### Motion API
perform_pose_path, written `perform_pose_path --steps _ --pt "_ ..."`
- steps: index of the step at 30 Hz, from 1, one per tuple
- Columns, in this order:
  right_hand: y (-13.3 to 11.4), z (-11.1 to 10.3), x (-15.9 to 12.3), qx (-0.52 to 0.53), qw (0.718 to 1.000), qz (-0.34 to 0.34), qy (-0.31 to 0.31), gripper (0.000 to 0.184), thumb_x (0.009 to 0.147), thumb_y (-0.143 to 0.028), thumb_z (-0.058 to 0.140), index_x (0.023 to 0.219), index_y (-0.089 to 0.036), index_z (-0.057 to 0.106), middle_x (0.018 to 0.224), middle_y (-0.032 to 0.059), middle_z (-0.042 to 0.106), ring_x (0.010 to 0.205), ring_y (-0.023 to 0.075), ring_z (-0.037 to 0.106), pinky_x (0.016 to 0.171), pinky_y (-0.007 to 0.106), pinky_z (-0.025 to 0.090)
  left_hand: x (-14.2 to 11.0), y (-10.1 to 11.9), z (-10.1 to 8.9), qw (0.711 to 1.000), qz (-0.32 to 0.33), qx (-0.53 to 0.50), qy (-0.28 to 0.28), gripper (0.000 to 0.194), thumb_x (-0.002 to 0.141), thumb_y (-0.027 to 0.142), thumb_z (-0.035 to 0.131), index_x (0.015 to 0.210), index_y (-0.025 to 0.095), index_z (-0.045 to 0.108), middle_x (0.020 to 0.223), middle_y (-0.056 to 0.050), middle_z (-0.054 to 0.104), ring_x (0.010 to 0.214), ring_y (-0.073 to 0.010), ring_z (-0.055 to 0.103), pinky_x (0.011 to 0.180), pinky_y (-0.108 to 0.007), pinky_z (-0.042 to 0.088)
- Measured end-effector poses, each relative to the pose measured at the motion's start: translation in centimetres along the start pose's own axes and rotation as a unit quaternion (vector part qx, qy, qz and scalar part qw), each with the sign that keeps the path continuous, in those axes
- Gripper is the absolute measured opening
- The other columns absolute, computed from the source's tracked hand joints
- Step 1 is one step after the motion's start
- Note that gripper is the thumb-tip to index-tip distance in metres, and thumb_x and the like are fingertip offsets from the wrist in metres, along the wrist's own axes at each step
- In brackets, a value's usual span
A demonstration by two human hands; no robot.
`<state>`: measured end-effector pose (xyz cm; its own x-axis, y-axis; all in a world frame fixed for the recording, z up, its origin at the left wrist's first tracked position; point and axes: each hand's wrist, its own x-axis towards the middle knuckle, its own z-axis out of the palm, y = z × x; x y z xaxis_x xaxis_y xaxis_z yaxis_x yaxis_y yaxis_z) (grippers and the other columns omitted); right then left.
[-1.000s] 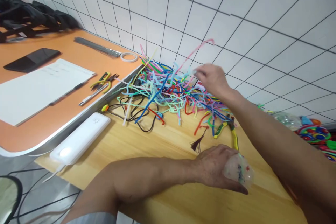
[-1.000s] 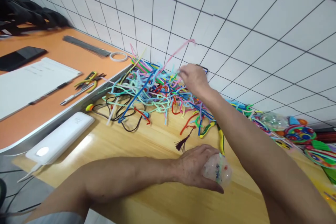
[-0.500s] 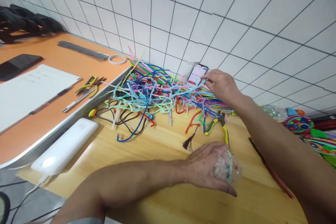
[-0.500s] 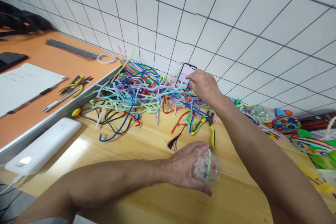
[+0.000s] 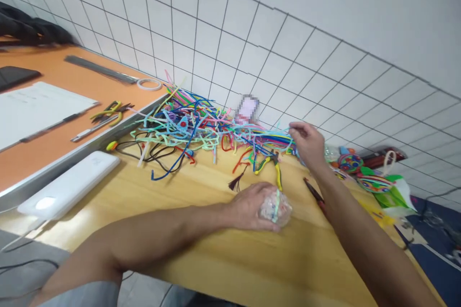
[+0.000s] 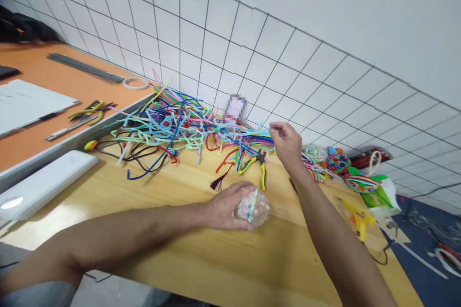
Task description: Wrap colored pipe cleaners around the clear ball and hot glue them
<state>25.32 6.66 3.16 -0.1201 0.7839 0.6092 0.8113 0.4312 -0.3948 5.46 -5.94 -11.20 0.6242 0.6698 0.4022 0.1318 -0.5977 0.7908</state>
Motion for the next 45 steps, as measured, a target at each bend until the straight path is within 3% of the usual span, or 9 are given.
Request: perform_pose_path --steps 5,8,11,15,21,26,33,40,45 --pt "1.6 -1.0 -4.8 -0.025 0.994 -0.020 -0.105 0.015 0.086 -0.030 0.065 0.091 -0.026 0.078 0.094 0.0084 0.078 0.091 0.0282 0.071 0.091 0.047 0.057 -0.5 0.4 -0.8 0.999 0.014 -0.039 0.005 0.094 0.079 0.064 0.083 0.153 0.017 0.048 0.157 -0.023 0.054 0.151 -0.0392 0.049 0.129 -0.060 0.036" --pt "1.3 -0.9 -6.8 -0.029 0.989 -0.020 -0.141 0.013 0.088 -0.029 0.064 0.086 -0.027 0.077 0.088 0.0072 0.077 0.087 0.0274 0.071 0.086 0.044 0.056 -0.5 0.2 -1.5 0.978 -0.064 -0.176 0.093 0.072 0.088 0.062 0.076 0.144 0.020 0.057 0.152 -0.016 0.061 0.149 -0.0341 0.052 0.131 -0.057 0.032" --pt "0.7 -0.6 -7.8 -0.027 0.986 -0.018 -0.163 0.014 0.091 -0.030 0.063 0.087 -0.027 0.076 0.084 0.0067 0.075 0.081 0.0260 0.069 0.080 0.041 0.054 0.3 -0.8 -1.9 0.946 -0.118 -0.249 0.168 0.061 0.098 0.068 0.059 0.138 0.021 0.058 0.145 -0.013 0.064 0.137 -0.0298 0.061 0.125 -0.056 0.041" --pt "-0.3 -0.2 -8.6 0.001 0.980 -0.017 -0.197 0.020 0.094 -0.034 0.060 0.093 -0.025 0.078 0.083 0.0062 0.074 0.079 0.0240 0.068 0.076 0.037 0.052 1.9 -2.4 -2.2 0.899 -0.167 -0.345 0.211 0.065 0.095 0.079 0.055 0.125 0.021 0.058 0.124 -0.012 0.071 0.093 -0.0228 0.077 0.084 -0.042 0.065" --pt "-1.3 0.2 -9.9 0.070 0.964 0.012 -0.255 0.026 0.096 -0.039 0.060 0.094 -0.023 0.081 0.079 0.0033 0.074 0.072 0.0189 0.065 0.075 0.032 0.049 2.9 -3.3 -3.3 0.852 -0.201 -0.420 0.239 0.069 0.079 0.084 0.069 0.103 0.020 0.059 0.091 -0.005 0.073 0.057 -0.0115 0.067 0.053 -0.024 0.054" --pt "-1.1 0.5 -10.7 0.103 0.958 0.076 -0.258 0.032 0.095 -0.044 0.060 0.082 -0.022 0.078 0.071 0.0010 0.070 0.067 0.0178 0.062 0.064 0.029 0.044 3.0 -3.6 -4.0 0.859 -0.223 -0.381 0.259 0.061 0.081 0.079 0.068 0.082 0.019 0.058 0.079 -0.002 0.070 0.050 -0.0095 0.058 0.048 -0.023 0.046" --pt "-0.8 1.2 -11.4 0.116 0.961 0.145 -0.207 0.034 0.093 -0.046 0.061 0.078 -0.020 0.078 0.069 0.0014 0.068 0.068 0.0187 0.060 0.064 0.030 0.041 2.8 -3.7 -5.0 0.905 -0.211 -0.245 0.277 0.047 0.096 0.054 0.064 0.065 0.018 0.061 0.053 0.005 0.050 0.050 -0.0101 0.043 0.050 -0.024 0.032" --pt "-1.2 2.3 -11.8 0.197 0.929 0.195 -0.244 0.037 0.087 -0.051 0.062 0.082 -0.020 0.080 0.073 0.0026 0.069 0.068 0.0180 0.058 0.063 0.029 0.041 3.0 -3.5 -5.7 0.917 -0.147 -0.186 0.320 0.033 0.096 0.049 0.067 0.081 0.020 0.070 0.093 -0.003 0.066 0.085 -0.0155 0.060 0.077 -0.027 0.049" --pt "-1.4 2.3 -11.7 0.212 0.910 0.198 -0.295 0.038 0.088 -0.051 0.061 0.094 -0.019 0.081 0.062 -0.0015 0.059 0.060 0.0157 0.051 0.061 0.029 0.038 3.0 -3.2 -5.2 0.912 -0.119 -0.269 0.284 0.036 0.096 0.054 0.068 0.108 0.020 0.074 0.083 -0.001 0.066 0.065 -0.0127 0.059 0.066 -0.027 0.050"
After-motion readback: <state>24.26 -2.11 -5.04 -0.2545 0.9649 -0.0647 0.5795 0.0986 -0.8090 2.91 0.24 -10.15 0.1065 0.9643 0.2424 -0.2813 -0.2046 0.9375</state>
